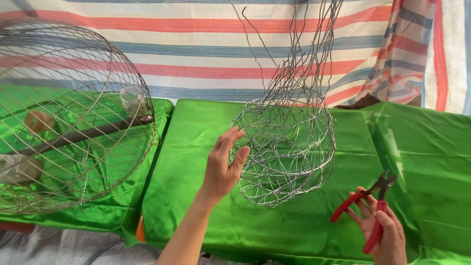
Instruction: Using wire cutters to trim and shape a wire mesh structure into a birdcage.
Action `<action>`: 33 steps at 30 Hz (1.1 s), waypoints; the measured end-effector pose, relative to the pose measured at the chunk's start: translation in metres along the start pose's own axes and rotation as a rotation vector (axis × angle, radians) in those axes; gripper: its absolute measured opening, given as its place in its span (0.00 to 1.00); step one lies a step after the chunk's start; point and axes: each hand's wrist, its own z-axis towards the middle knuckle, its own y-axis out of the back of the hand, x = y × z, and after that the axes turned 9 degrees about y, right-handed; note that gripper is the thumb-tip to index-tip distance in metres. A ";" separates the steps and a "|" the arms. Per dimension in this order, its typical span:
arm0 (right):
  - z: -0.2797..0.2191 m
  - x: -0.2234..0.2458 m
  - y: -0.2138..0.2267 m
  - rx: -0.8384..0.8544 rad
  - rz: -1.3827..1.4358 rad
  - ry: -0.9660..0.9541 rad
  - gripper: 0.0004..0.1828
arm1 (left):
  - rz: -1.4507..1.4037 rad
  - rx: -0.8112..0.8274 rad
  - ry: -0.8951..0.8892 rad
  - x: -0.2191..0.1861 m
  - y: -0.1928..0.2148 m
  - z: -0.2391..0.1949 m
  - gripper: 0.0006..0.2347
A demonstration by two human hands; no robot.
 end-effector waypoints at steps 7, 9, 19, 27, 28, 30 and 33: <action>-0.017 0.000 -0.021 -0.071 -0.012 -0.075 0.24 | 0.043 0.021 0.017 0.015 -0.009 -0.018 0.24; -0.018 -0.012 -0.008 0.097 0.093 0.010 0.13 | 0.057 0.029 0.022 0.012 -0.009 -0.022 0.26; -0.034 0.020 -0.092 0.259 -0.217 0.175 0.05 | 0.149 0.019 -0.016 0.011 -0.016 -0.019 0.24; -0.007 0.065 -0.170 0.613 -0.825 0.806 0.04 | 0.098 0.005 -0.094 -0.012 -0.012 0.017 0.19; -0.001 0.069 -0.179 0.609 -0.823 0.813 0.04 | 0.099 0.004 -0.102 -0.014 -0.013 0.023 0.19; 0.012 0.078 -0.197 0.831 -0.853 0.789 0.04 | 0.081 0.033 -0.148 -0.019 -0.015 0.036 0.17; 0.023 0.077 -0.204 0.907 -0.973 0.737 0.05 | 0.077 0.093 -0.121 -0.026 -0.019 0.052 0.15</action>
